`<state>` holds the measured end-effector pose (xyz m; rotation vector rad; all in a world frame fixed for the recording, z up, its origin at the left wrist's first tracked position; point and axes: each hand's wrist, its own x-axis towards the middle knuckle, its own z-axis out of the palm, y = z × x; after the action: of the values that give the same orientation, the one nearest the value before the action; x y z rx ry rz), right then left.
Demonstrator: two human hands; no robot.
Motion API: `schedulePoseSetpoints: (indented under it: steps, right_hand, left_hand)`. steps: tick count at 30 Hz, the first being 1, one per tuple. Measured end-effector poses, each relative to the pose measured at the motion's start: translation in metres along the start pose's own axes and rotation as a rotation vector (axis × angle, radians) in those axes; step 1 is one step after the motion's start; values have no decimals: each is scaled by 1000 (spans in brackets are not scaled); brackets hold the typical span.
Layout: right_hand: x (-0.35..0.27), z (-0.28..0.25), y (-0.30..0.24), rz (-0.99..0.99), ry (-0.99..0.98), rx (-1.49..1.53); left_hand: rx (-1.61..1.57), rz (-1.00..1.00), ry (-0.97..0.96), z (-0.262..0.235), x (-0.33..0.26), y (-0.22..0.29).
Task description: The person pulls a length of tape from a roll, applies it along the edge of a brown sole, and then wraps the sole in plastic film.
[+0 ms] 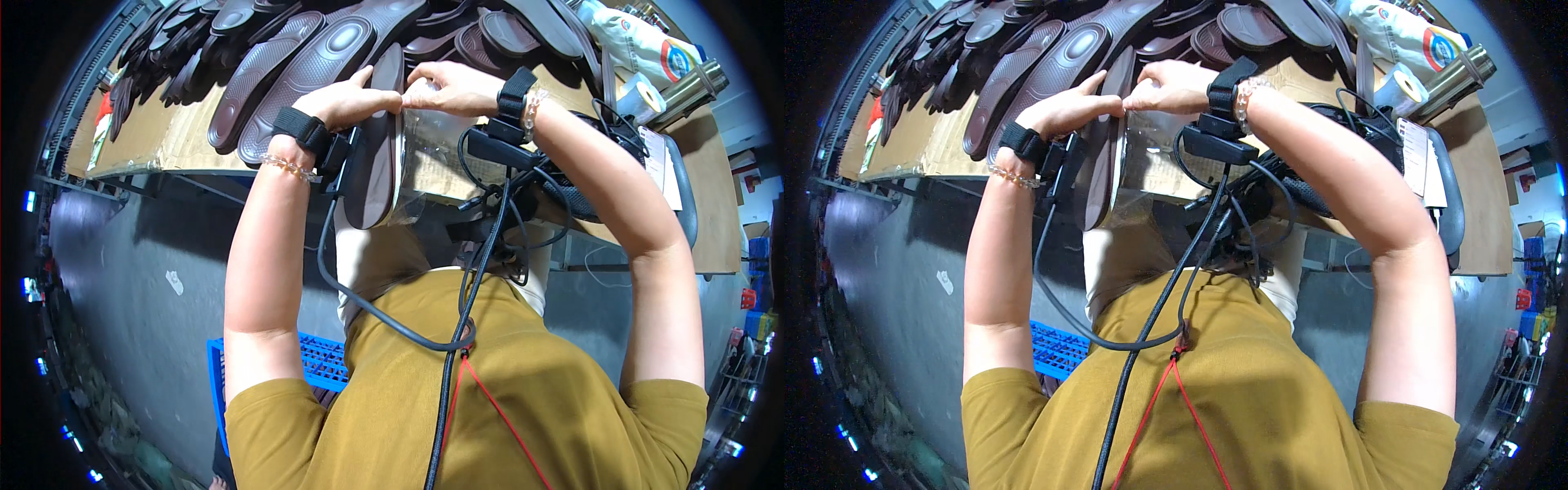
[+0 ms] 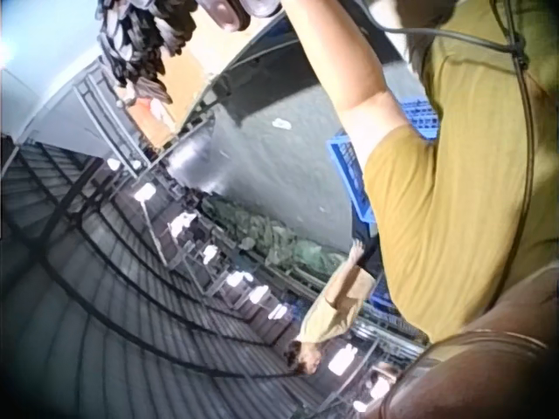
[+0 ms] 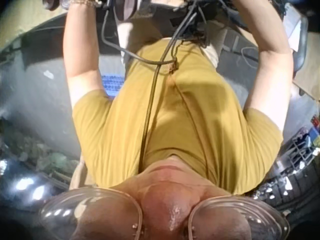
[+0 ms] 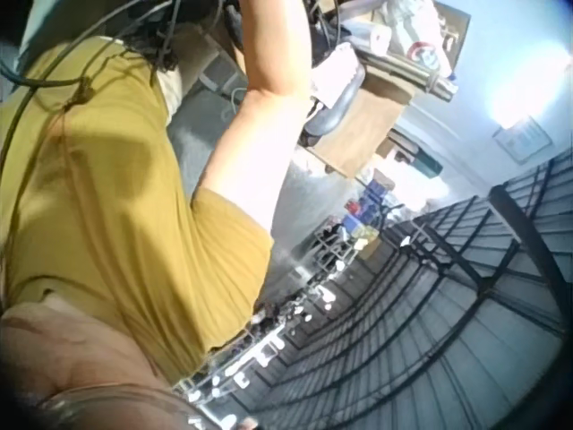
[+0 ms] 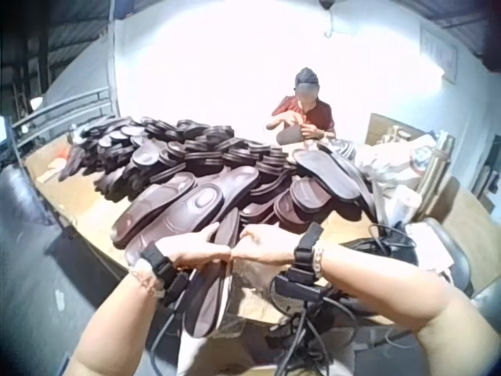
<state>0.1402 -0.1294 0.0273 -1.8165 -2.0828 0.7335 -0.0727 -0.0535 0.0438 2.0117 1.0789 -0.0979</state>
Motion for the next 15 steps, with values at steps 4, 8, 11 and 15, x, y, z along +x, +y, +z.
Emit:
schedulePoseSetpoints:
  steps: [4,8,11,15]
  right_hand:
    - [-6,7,-8,85,84,79]
    - [-39,1,-30,-56,294,241]
    - [-82,-14,-45,-190,306,521]
    - [-141,-42,-79,-202,156,679]
  left_hand:
    - [64,50,21,-1,6,-8]
    - [143,74,135,3,12,-26]
    - [110,65,101,4,6,-15]
    - [142,39,104,1,4,-14]
